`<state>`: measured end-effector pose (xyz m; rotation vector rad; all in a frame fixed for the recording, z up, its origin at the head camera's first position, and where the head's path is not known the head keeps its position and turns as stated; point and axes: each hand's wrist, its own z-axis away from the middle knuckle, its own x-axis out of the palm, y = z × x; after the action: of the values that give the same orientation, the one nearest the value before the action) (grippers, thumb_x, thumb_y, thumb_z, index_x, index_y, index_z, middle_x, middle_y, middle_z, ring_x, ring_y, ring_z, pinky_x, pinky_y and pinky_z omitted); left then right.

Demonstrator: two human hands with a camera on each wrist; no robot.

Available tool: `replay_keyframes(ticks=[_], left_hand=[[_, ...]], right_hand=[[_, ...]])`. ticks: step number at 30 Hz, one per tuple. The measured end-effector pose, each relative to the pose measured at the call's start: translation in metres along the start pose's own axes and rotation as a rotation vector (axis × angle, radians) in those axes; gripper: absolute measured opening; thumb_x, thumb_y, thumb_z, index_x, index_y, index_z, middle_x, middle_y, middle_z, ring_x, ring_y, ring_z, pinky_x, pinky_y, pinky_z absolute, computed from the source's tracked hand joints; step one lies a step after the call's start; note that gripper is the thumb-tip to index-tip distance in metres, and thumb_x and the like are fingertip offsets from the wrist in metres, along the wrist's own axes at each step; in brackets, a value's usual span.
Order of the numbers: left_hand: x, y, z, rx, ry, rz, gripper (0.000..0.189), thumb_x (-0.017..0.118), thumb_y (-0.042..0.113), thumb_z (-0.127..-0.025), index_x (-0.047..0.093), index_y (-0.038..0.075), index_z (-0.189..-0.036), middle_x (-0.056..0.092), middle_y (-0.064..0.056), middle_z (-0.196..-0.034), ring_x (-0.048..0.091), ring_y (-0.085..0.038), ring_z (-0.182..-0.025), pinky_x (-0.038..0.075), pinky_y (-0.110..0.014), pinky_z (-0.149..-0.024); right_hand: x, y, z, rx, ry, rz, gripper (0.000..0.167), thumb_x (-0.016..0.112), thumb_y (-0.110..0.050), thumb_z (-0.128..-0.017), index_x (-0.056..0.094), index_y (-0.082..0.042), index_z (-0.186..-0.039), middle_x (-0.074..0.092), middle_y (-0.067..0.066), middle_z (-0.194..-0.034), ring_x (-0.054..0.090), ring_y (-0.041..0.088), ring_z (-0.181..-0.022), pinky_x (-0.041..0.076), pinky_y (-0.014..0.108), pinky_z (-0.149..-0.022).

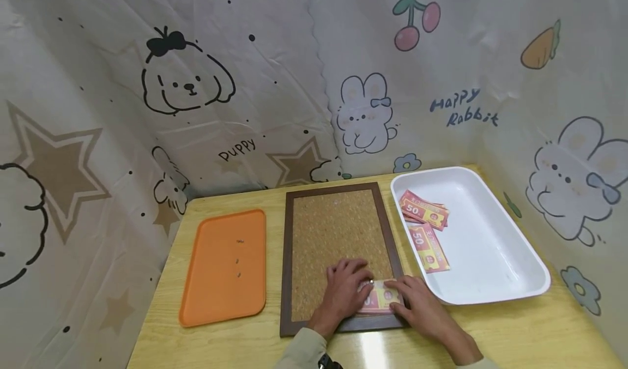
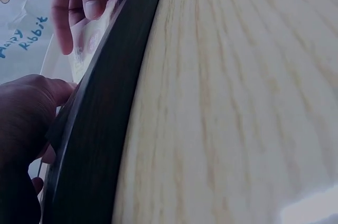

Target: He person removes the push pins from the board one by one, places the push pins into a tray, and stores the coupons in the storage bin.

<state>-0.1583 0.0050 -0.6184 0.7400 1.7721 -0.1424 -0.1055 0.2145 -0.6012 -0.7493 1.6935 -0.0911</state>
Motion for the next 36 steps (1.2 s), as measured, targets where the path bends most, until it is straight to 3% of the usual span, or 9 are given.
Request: replay_keyframes(ticks=[4, 16, 24, 36], left_hand=[[0.0005, 0.0013, -0.0006, 0.008, 0.017, -0.002, 0.01, 0.069, 0.036, -0.085, 0.072, 0.032, -0.094, 0.063, 0.011, -0.122, 0.054, -0.013, -0.111, 0.036, -0.041, -0.087], [0.0023, -0.0022, 0.0004, -0.011, -0.02, -0.002, 0.011, 0.068, 0.039, -0.086, 0.071, 0.034, -0.096, 0.061, 0.015, -0.123, 0.053, -0.01, -0.11, 0.034, -0.038, -0.087], [0.0027, -0.0046, 0.0005, 0.02, 0.03, 0.019, 0.01, 0.069, 0.037, -0.085, 0.071, 0.034, -0.094, 0.062, 0.015, -0.122, 0.054, -0.008, -0.108, 0.034, -0.037, -0.084], [0.0008, -0.0042, -0.0002, -0.001, -0.012, 0.03, 0.01, 0.069, 0.037, -0.086, 0.072, 0.033, -0.096, 0.061, 0.014, -0.123, 0.052, -0.009, -0.109, 0.034, -0.038, -0.087]], right_hand=[[0.0022, 0.0003, 0.0006, -0.017, 0.022, 0.01, 0.042, 0.081, -0.023, -0.075, 0.069, -0.016, -0.115, 0.064, -0.008, -0.102, 0.052, 0.011, -0.097, 0.046, 0.034, -0.083], [0.0034, -0.001, 0.0009, -0.012, 0.025, -0.001, 0.041, 0.082, -0.023, -0.074, 0.07, -0.018, -0.113, 0.063, -0.011, -0.098, 0.049, 0.006, -0.092, 0.045, 0.029, -0.079], [0.0038, -0.0001, 0.0006, -0.031, 0.065, -0.007, 0.041, 0.082, -0.021, -0.072, 0.071, -0.017, -0.111, 0.062, -0.011, -0.095, 0.048, 0.005, -0.089, 0.044, 0.028, -0.076], [0.0036, -0.0046, 0.0, -0.032, 0.094, -0.022, 0.041, 0.083, -0.018, -0.07, 0.071, -0.014, -0.109, 0.063, -0.01, -0.091, 0.049, 0.005, -0.086, 0.043, 0.027, -0.074]])
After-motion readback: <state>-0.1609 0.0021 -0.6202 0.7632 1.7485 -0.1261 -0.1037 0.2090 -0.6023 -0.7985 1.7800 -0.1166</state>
